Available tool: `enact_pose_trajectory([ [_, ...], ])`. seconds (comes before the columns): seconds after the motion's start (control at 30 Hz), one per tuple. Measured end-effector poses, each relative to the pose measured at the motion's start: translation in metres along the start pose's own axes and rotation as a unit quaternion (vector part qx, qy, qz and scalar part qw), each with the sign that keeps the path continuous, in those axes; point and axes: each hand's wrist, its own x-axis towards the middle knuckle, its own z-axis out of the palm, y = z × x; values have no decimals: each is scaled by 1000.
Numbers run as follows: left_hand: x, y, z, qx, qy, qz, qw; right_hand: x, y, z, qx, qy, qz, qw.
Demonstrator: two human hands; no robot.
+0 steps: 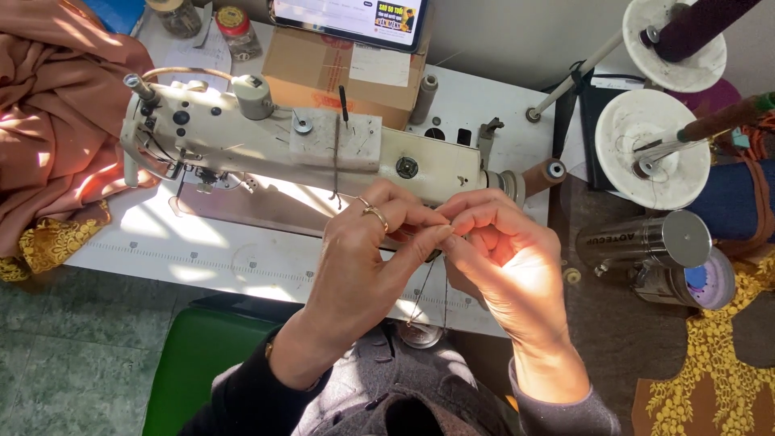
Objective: Hand-stitching the neckline of a patterned fabric garment at a sewing workstation
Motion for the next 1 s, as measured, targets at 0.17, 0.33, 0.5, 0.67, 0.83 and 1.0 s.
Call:
enact_pose_trajectory([
  [0.17,1,-1,1,-12,2,11,1000,1,2,-2,-3,0,6,1000],
  [0.33,2,-6,-1,-50,3,-54,997,4,7,-6,-18,10,7,1000],
  [0.5,5,-6,2,-10,-19,-26,999,7,12,-9,-44,5,14,999],
  [0.67,9,-13,6,21,-3,28,999,11,11,-6,-73,14,4,997],
  [0.83,10,-26,11,50,-24,6,998,16,10,-10,-109,2,-4,994],
  [1.0,9,-65,18,-393,-22,-313,865,23,5,-19,-182,-48,-100,977],
])
